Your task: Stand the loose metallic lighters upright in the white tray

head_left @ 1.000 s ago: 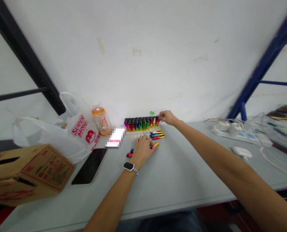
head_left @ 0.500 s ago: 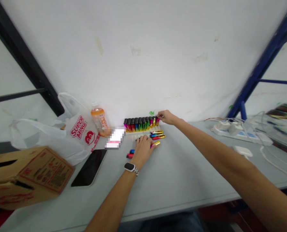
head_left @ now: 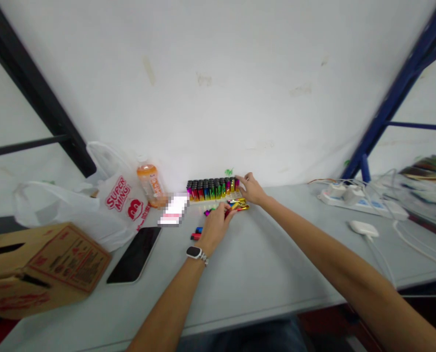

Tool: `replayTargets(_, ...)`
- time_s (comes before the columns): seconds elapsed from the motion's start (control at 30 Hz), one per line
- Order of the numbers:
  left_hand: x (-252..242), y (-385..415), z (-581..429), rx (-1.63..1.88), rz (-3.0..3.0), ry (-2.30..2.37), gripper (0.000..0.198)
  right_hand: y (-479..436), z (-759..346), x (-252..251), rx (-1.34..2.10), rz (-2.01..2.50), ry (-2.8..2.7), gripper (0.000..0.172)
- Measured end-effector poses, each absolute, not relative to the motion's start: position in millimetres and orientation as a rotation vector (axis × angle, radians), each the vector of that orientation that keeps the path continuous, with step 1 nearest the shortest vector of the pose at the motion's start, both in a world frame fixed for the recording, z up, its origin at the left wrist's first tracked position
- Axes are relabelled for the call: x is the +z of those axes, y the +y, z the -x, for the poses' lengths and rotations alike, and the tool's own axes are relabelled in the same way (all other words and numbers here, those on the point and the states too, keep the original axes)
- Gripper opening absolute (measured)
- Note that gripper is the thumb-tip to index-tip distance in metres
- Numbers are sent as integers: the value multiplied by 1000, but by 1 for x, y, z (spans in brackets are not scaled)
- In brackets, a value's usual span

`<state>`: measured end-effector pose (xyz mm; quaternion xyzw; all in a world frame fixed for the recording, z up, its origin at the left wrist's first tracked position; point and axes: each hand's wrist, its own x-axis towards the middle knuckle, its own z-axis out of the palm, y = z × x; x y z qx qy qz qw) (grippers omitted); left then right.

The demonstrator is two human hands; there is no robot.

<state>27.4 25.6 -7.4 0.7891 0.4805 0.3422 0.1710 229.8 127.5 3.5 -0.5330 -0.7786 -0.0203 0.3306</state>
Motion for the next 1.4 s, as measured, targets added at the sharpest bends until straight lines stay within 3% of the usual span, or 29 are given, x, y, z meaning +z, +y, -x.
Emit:
replayTargets(0.13, -4, 24, -29, 1152, -2111, 1195, 22, 94, -208, -12, 219, 1257, -1671, 39)
replayTargets(0.27, -7, 28, -29, 1304, -1904, 1109, 23, 59, -186, -22, 673, 1144, -1496, 48)
replayTargets(0.33, -9, 31, -29, 1374, -1751, 1081, 27, 43, -177, -25, 759, 1093, -1519, 43)
replayTargets(0.53, -7, 28, -32, 1424, -1744, 1094, 35, 22, -162, -29, 776, 1040, -1559, 31)
replayTargets(0.67, -7, 23, -35, 1524, -1900, 1172, 37, 21, -161, -27, 778, 1063, -1566, 34)
replayTargets(0.83, -10, 26, -37, 1472, -1550, 966, 41, 20, -163, -26, 762, 1106, -1598, 42)
replayTargets(1.07, 6, 14, -38, 1395, -1283, 1042, 67, 18, -163, -25, 753, 1148, -1622, 43)
replayTargets(1.4, 4, 17, -43, 1397, -1219, 1113, 52, 20, -163, -26, 755, 1122, -1682, 41)
